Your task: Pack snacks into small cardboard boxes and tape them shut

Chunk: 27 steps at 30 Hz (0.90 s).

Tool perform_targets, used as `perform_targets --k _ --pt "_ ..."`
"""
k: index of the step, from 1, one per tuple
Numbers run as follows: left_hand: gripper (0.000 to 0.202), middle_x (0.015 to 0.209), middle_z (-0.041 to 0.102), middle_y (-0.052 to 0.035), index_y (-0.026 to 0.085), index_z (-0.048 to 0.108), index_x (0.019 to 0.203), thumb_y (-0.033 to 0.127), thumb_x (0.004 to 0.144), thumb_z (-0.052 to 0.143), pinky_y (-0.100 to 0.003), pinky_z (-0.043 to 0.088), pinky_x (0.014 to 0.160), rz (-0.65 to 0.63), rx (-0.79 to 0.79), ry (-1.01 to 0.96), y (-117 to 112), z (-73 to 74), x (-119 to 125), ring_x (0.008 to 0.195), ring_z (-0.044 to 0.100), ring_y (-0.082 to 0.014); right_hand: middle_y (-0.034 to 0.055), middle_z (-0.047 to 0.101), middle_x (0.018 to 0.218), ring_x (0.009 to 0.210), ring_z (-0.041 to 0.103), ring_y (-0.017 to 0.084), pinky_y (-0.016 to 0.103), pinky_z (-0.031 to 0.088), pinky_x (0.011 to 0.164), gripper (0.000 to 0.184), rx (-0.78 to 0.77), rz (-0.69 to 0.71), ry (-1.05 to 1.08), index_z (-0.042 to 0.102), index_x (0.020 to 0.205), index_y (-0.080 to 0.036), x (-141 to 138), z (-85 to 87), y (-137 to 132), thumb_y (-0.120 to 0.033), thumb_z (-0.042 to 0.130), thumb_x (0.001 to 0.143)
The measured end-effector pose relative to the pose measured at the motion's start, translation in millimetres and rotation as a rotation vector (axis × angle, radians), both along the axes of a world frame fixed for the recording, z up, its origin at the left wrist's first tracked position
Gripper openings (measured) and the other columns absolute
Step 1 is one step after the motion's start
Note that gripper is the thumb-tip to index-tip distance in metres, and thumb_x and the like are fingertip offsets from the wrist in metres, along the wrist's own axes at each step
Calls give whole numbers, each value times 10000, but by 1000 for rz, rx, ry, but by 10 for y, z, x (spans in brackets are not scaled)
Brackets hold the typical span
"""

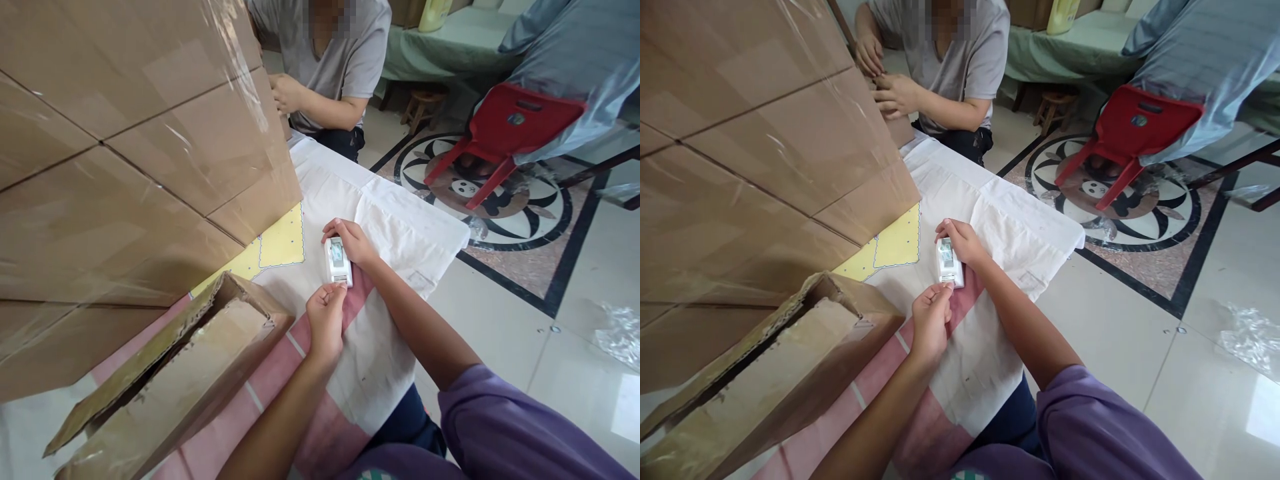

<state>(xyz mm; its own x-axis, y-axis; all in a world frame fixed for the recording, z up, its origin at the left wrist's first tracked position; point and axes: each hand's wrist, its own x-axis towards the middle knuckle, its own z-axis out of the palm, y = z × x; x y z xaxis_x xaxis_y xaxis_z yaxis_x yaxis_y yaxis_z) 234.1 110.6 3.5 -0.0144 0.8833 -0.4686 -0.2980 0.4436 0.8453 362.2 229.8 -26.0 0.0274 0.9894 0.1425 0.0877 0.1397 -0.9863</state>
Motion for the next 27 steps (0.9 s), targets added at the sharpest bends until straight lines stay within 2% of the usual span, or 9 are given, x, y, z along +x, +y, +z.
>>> perform_targets --k 8,13,19,27 --pt "346 478 316 104 170 583 692 409 662 830 -226 156 441 -78 -60 -47 48 -39 -50 444 216 -53 53 720 776 661 606 175 284 458 617 637 -21 -7 5 629 878 -186 -8 53 -20 -756 358 963" --pt "356 477 355 92 163 595 697 416 642 839 -219 159 440 -65 -53 -32 59 -37 -47 442 235 -50 54 717 767 660 604 176 287 457 618 634 -6 -6 11 633 874 -183 -8 39 -12 -750 364 965" --pt "352 483 341 91 174 560 671 410 649 821 -221 162 452 -68 -76 -1 65 0 -38 455 234 -57 53 721 764 635 581 171 288 441 603 635 -19 -4 -11 640 876 -183 -7 70 -26 -743 356 972" --pt "309 496 334 95 186 525 643 364 649 777 -224 184 477 -25 -54 18 36 -32 6 475 243 -63 52 720 778 645 596 172 285 448 609 627 -8 1 -5 632 886 -184 -5 45 -10 -739 355 977"
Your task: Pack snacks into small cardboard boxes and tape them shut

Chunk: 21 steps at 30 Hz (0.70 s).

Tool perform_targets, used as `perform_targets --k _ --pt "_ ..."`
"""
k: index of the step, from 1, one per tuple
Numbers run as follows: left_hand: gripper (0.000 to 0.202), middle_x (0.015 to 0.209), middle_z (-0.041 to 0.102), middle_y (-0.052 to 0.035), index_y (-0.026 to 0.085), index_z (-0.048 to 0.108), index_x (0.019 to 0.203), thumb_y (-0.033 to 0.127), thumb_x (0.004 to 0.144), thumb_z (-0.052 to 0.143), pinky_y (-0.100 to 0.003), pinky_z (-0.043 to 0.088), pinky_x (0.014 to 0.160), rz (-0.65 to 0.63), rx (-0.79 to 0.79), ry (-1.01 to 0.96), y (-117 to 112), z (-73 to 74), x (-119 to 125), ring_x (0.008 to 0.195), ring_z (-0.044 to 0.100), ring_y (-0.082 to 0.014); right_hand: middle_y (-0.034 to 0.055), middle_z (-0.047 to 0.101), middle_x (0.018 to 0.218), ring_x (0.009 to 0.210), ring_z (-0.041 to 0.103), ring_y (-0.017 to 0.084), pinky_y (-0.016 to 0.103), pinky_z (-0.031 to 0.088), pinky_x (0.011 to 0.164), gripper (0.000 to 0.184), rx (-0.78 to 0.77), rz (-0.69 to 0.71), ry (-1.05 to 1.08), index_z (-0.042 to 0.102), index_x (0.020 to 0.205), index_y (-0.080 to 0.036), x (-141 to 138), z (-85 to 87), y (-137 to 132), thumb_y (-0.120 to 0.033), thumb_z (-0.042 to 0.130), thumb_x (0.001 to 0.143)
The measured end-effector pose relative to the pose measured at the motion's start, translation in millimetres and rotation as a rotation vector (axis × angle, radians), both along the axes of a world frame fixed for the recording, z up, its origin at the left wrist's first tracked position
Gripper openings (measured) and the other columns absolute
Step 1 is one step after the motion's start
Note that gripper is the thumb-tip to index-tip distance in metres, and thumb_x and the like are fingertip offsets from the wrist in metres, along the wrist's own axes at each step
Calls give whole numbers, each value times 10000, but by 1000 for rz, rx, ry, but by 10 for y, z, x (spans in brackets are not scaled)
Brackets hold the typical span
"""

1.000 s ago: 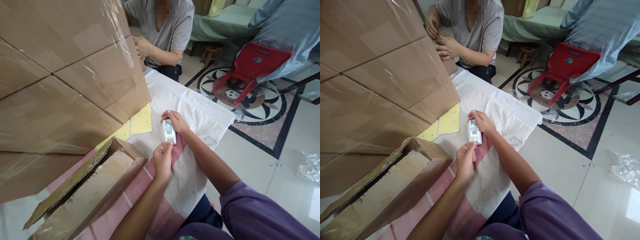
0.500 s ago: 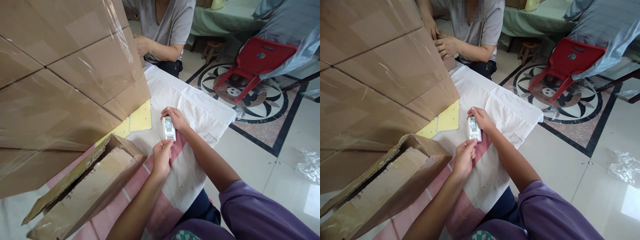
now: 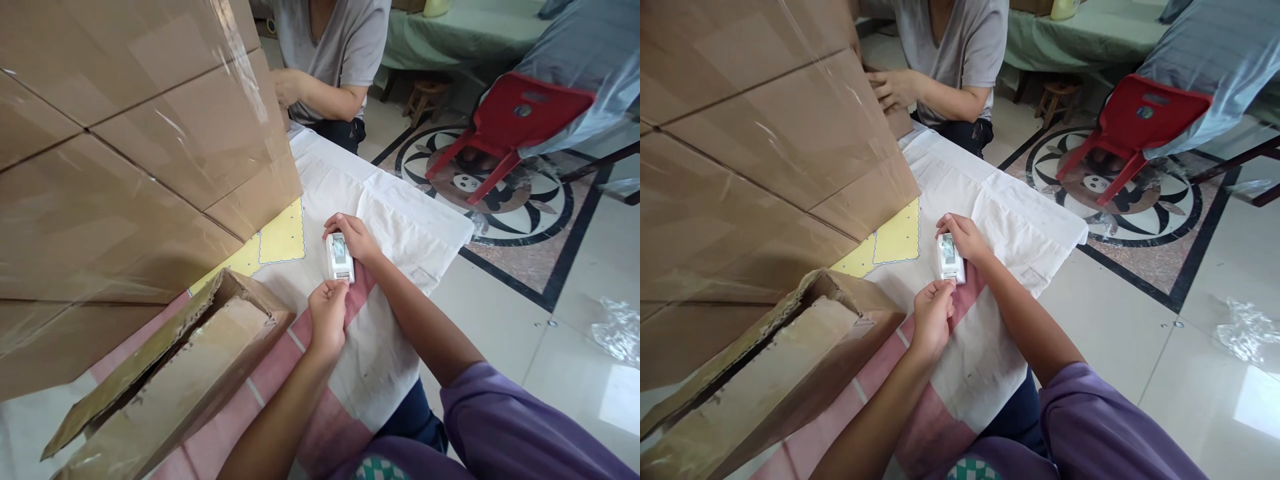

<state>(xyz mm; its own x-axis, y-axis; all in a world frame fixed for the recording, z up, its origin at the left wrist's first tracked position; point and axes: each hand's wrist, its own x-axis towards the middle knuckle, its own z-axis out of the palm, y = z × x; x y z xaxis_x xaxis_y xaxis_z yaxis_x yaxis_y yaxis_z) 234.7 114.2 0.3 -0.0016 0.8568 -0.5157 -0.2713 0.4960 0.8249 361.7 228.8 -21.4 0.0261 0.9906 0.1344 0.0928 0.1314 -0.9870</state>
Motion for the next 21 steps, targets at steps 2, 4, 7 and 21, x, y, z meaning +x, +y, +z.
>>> perform_targets --k 2,4,7,21 --pt "303 501 362 89 184 527 637 355 643 777 -222 206 488 -1 5 19 -21 -1 5 478 268 -63 51 720 776 641 594 171 284 444 608 618 1 6 2 634 885 -183 5 -7 4 -728 360 983" --pt "305 503 377 84 181 526 628 357 658 773 -222 217 496 -6 22 30 -44 3 2 479 278 -62 51 720 773 643 593 172 284 443 610 617 4 5 0 637 885 -182 8 -6 0 -724 360 986" --pt "308 501 361 85 172 564 652 389 690 780 -225 206 496 -38 29 26 -73 3 -5 476 247 -62 50 721 781 661 598 175 284 446 620 622 4 -4 -15 641 885 -185 6 -2 -10 -725 350 988" --pt "104 554 367 67 184 692 948 259 926 624 -228 307 485 -208 890 395 -592 507 -740 475 377 -98 63 628 892 878 606 224 377 488 827 248 424 47 -72 703 1014 -211 -39 702 -822 -413 559 1005"
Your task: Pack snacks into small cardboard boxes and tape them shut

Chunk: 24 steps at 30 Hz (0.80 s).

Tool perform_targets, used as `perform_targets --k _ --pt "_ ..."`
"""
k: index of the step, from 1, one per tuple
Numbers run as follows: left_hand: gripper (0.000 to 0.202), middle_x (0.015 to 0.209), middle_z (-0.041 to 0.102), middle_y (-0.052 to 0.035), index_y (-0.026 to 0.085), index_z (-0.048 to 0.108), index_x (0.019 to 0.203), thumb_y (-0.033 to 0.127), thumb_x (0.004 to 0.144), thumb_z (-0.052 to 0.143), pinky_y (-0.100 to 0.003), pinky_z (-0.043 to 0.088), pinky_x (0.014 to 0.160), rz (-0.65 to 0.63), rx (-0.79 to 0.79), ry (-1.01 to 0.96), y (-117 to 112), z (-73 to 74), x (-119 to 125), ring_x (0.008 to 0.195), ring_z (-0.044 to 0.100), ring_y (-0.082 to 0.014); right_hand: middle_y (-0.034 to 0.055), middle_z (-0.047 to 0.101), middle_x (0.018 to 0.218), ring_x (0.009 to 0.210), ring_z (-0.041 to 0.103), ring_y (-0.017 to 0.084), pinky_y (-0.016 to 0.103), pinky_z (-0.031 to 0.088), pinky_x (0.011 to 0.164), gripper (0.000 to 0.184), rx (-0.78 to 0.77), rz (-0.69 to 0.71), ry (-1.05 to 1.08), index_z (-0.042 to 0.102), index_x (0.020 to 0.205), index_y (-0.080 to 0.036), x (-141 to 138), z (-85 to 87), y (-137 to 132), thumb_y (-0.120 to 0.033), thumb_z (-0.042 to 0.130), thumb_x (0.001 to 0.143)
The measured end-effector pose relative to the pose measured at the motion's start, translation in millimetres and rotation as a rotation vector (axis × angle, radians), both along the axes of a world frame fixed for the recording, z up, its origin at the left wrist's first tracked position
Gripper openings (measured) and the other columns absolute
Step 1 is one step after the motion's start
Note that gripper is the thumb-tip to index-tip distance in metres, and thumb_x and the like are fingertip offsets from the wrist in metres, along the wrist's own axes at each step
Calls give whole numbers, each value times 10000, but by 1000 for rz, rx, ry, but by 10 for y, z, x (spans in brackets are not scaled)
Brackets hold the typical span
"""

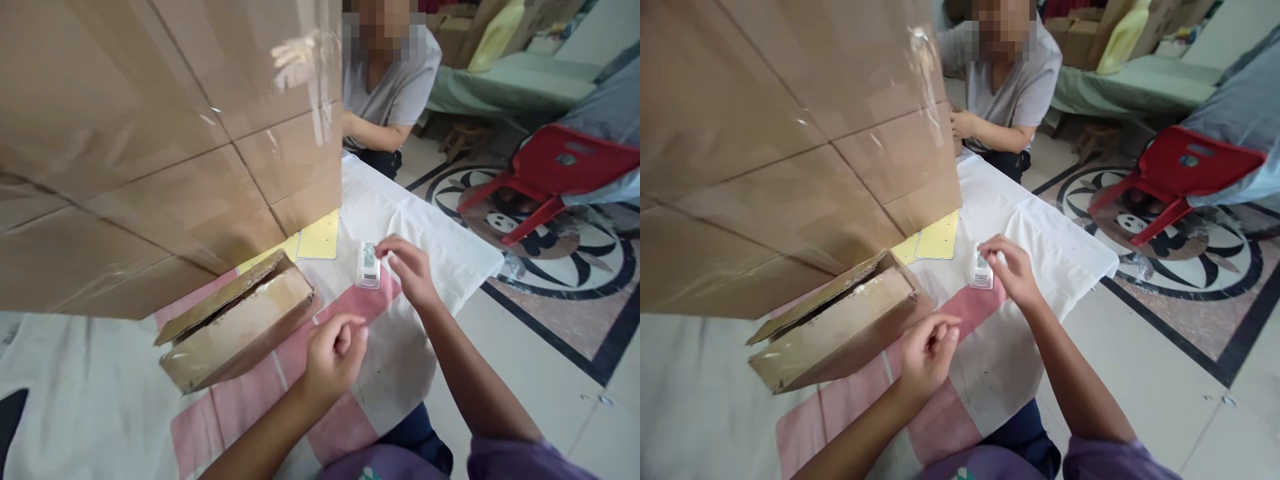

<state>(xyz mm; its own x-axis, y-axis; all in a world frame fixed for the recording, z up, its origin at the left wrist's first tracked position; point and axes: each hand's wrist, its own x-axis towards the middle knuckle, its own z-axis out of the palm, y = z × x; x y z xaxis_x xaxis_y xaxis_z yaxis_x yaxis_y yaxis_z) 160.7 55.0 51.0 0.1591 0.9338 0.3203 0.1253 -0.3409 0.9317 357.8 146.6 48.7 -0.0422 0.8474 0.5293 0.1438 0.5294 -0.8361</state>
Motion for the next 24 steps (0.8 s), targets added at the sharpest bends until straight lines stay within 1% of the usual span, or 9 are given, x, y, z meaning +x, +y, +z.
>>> perform_targets --k 2,4,6,8,14,18,20,21,24 --pt "131 561 371 76 179 661 1029 251 937 603 -229 334 500 3 262 155 -161 89 -345 467 396 -93 80 653 1003 915 617 230 383 506 806 264 45 192 -129 674 1179 -218 -151 245 -379 -375 578 989" --pt "207 574 393 69 168 639 1070 320 984 528 -243 355 512 40 413 239 -282 166 -629 472 418 -99 98 655 1111 983 626 245 398 515 836 342 104 355 -309 631 1260 -210 -364 439 -684 -341 649 944" --pt "296 579 409 60 159 629 1090 385 1021 450 -259 352 508 75 491 284 -352 228 -817 473 425 -108 97 664 1118 983 631 243 394 512 830 302 167 404 -471 636 1225 -204 -594 572 -880 -282 666 936" --pt "318 578 430 55 159 627 1096 396 1030 426 -272 350 513 99 540 318 -385 266 -917 476 436 -115 85 683 1043 916 630 229 376 502 778 210 254 355 -575 647 1165 -193 -793 648 -984 -215 632 957" --pt "221 589 527 27 184 631 994 268 1008 428 -290 400 538 231 516 225 -381 270 -978 511 523 -137 86 704 929 798 603 215 353 454 683 151 481 184 -715 641 1083 -139 -1099 721 -1013 -87 591 950" --pt "202 807 712 -31 180 659 1018 144 991 462 -269 504 649 284 473 150 -336 309 -1073 719 682 -159 65 676 846 720 544 190 338 403 637 111 551 172 -783 648 1014 -141 -1206 851 -922 -81 579 951" --pt "236 928 750 -40 175 665 1107 81 971 496 -248 517 687 242 557 169 -297 386 -1178 783 702 -146 48 648 805 694 518 177 327 384 622 115 563 200 -783 648 1013 -150 -1251 954 -886 -88 565 963" --pt "266 938 754 -35 174 660 1153 59 959 518 -242 506 668 225 615 196 -269 442 -1242 756 692 -135 40 630 787 684 506 170 320 375 614 126 563 211 -772 647 1025 -152 -1269 1008 -871 -85 557 968" --pt "310 768 713 4 174 654 1204 45 930 587 -278 421 576 303 739 369 -141 656 -1459 609 579 -129 15 562 739 652 473 150 303 341 584 147 537 189 -721 647 1039 -160 -1294 1168 -814 -75 546 974"
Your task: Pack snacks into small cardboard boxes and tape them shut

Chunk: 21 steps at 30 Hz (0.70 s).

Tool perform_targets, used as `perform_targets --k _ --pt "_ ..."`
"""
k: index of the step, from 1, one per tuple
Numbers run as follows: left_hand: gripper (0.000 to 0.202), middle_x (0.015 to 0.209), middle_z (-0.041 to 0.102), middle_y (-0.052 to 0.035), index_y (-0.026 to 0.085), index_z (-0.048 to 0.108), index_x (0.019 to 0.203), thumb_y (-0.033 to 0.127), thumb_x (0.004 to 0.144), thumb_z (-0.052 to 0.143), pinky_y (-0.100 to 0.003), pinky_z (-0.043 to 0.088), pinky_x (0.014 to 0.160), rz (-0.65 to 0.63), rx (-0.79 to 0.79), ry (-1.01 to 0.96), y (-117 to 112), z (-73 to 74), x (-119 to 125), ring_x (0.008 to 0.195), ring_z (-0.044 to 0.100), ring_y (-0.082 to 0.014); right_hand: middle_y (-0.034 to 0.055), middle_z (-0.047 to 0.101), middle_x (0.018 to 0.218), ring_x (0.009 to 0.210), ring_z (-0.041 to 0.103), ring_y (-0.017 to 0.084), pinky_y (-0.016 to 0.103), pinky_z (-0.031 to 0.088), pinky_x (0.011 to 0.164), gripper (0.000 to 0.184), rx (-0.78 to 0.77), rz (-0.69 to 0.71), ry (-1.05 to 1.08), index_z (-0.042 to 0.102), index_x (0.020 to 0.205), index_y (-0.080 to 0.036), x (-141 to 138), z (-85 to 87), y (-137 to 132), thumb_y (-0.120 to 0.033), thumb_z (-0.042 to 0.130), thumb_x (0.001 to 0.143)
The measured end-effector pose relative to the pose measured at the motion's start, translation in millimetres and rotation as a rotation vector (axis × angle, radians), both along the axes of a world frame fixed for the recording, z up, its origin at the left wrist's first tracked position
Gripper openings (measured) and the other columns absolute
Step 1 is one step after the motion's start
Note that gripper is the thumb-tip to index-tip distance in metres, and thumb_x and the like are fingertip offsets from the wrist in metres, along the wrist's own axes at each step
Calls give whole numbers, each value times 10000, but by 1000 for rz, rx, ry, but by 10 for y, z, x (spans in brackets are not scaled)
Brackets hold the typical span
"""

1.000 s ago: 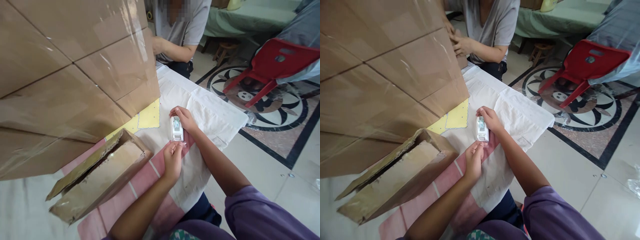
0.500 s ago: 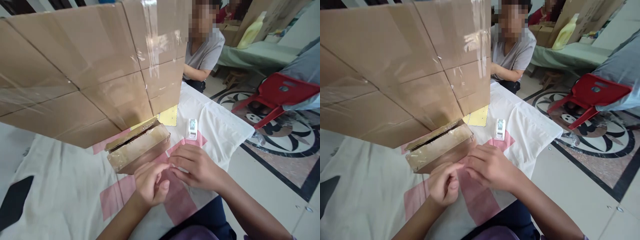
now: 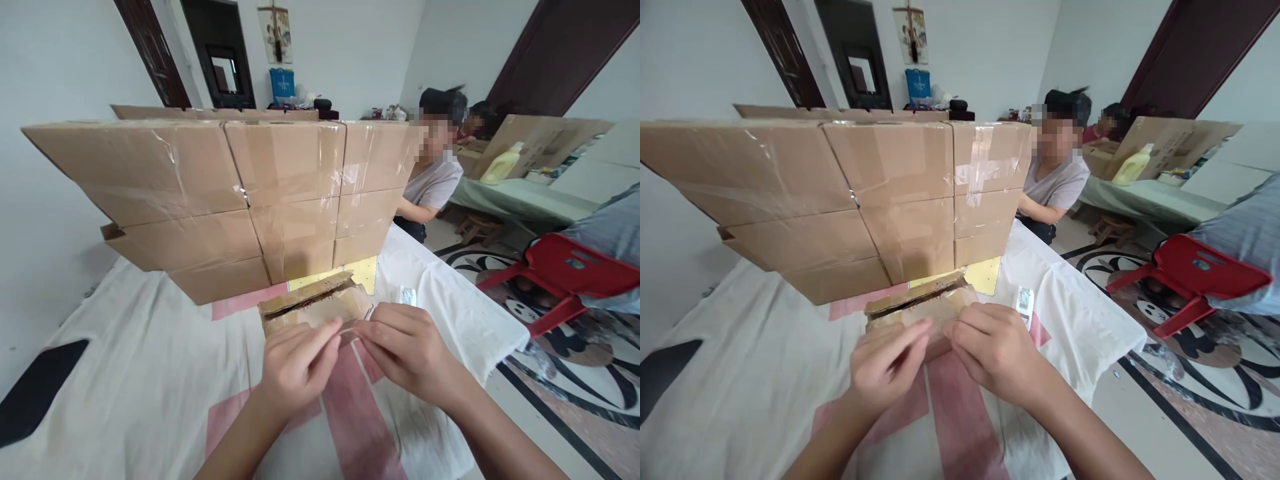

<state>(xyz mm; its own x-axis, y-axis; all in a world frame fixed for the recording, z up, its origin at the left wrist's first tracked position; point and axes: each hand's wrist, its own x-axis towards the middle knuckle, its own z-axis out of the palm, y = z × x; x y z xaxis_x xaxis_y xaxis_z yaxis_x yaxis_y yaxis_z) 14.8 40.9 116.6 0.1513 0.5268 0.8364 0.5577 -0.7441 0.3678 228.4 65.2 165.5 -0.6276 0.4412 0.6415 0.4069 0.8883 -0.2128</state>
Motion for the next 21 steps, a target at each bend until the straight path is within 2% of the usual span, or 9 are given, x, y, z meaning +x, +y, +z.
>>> perform_targets --k 1,3,5,8,12,16,21 --pt "278 751 701 5 184 672 1171 62 930 604 -301 406 593 94 -2 75 56 74 -73 630 563 -148 10 547 736 650 472 145 298 337 580 141 -24 -19 27 648 1033 -165 -1 50 34 -82 549 978" --pt "170 858 725 -13 223 717 1050 129 946 621 -360 402 678 266 -97 259 172 196 -205 788 588 -209 8 546 750 681 493 146 291 362 604 114 -115 -40 59 653 999 -184 2 143 137 -119 560 992" --pt "142 1026 736 2 258 740 918 203 968 618 -418 394 771 314 -270 420 265 257 -300 969 586 -263 23 586 811 789 532 172 302 415 698 100 -226 -16 18 662 957 -206 -5 218 286 -174 579 1002" --pt "171 1048 729 23 253 735 842 288 973 630 -448 385 850 248 -444 504 316 244 -359 1018 578 -258 53 612 966 995 525 223 357 434 882 113 -354 78 -149 669 923 -224 -74 248 553 -230 591 1004" --pt "197 946 723 0 224 705 864 265 994 563 -451 379 871 226 -487 565 286 197 -373 972 590 -252 74 560 1089 1090 488 240 410 400 995 131 -498 156 -336 638 966 -222 -274 127 853 -258 527 1026" --pt "188 825 704 -13 216 682 861 238 984 542 -420 390 827 170 -583 601 304 172 -465 863 604 -238 87 520 1172 1165 463 261 470 350 1071 178 -556 121 -420 611 966 -218 -455 -16 998 -303 472 1038" --pt "254 965 720 3 244 725 875 239 1010 510 -399 379 871 33 -529 562 388 95 -624 943 580 -225 74 520 1144 1159 497 250 487 348 1091 223 -641 77 -362 591 919 -212 -512 -163 1060 -337 449 1038"
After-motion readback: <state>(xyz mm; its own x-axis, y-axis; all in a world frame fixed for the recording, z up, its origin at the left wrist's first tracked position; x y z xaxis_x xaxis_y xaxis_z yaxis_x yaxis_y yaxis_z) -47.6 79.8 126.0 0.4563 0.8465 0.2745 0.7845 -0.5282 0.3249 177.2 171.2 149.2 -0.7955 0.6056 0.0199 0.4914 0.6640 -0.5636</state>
